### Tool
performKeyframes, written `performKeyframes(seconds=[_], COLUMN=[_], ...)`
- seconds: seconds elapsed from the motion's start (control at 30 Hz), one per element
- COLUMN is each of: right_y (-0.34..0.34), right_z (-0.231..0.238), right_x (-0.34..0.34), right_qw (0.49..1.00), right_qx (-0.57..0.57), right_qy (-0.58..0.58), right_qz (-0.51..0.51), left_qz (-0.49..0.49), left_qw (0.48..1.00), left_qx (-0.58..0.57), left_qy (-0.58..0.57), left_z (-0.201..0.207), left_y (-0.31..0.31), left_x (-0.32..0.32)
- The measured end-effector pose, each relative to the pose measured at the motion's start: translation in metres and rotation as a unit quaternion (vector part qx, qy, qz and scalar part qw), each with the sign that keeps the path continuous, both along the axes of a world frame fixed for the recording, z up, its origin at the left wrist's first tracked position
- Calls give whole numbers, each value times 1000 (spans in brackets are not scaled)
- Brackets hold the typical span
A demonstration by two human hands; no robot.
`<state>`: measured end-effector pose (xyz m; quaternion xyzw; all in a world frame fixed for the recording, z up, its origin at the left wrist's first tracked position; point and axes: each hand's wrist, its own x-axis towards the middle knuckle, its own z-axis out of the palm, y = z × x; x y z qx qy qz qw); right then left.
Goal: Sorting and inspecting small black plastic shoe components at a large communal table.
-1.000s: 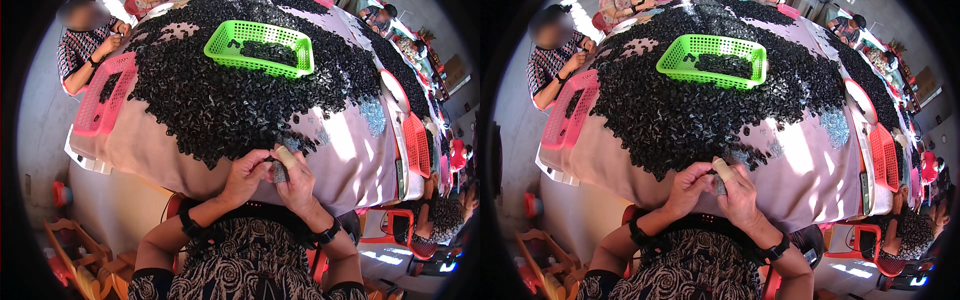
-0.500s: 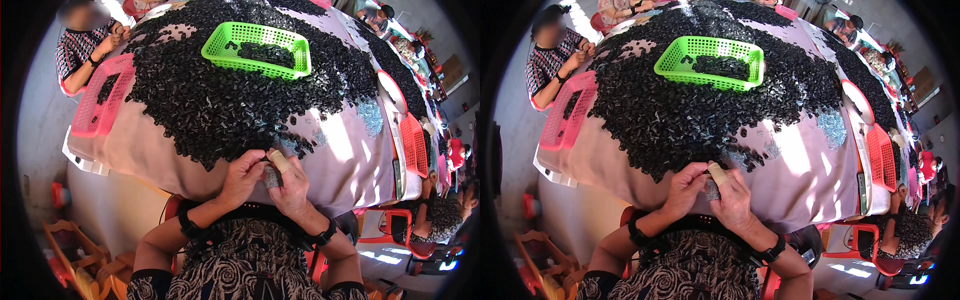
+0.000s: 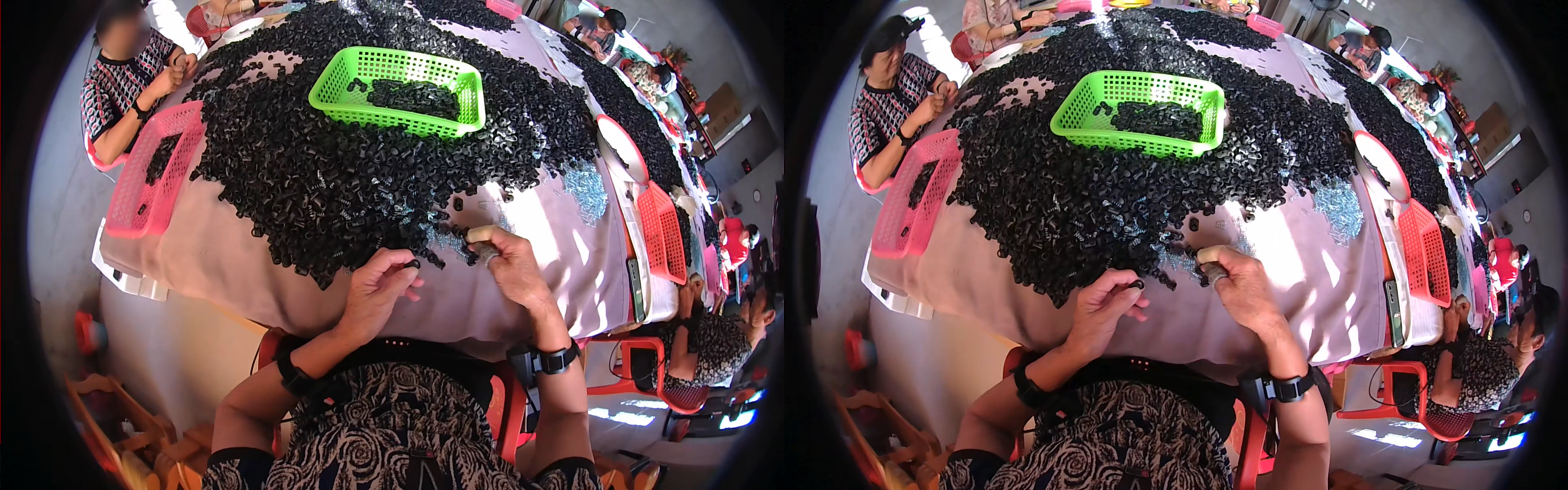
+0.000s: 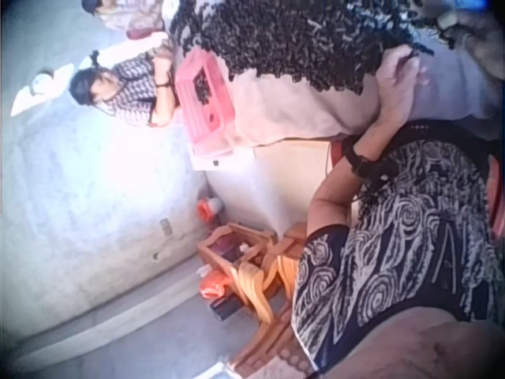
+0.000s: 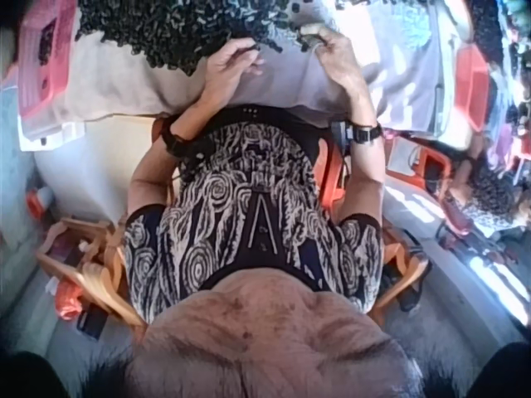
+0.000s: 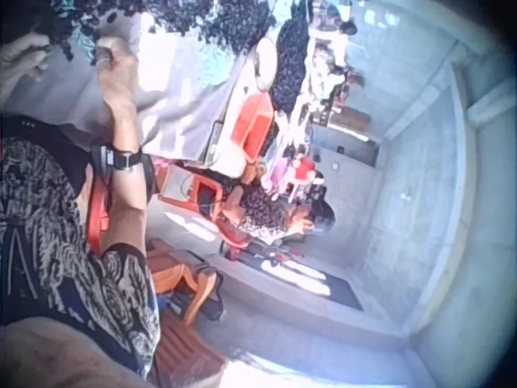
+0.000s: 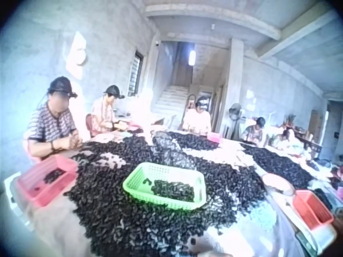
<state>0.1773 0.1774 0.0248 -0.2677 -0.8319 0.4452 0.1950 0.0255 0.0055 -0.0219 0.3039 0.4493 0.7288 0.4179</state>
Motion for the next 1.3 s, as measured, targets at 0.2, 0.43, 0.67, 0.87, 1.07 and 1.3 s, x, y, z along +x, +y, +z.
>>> performKeyframes(seconds=[0.2, 0.43, 0.67, 0.87, 1.07, 1.3], right_y=[13, 26, 12, 1, -2, 0], right_z=[6, 14, 5, 8, 9, 10], right_x=[-23, 1, 13, -3, -15, -25], right_qw=[998, 991, 996, 987, 937, 905], right_qx=[8, -120, -63, 149, 328, 379], right_qy=[-54, 39, 59, -18, -76, -154], right_qz=[14, -39, 3, 55, 93, 115], left_qz=[-15, -21, -24, -26, -24, -23], left_qw=[999, 999, 997, 997, 997, 997], left_qx=[-6, -3, -3, -7, -5, -11], left_qy=[39, 48, 70, 76, 69, 69], left_z=[-4, -2, 0, 2, 1, 0], left_y=[-2, -1, -2, -2, -2, -1], left_x=[-1, -1, 1, 1, 1, 1])
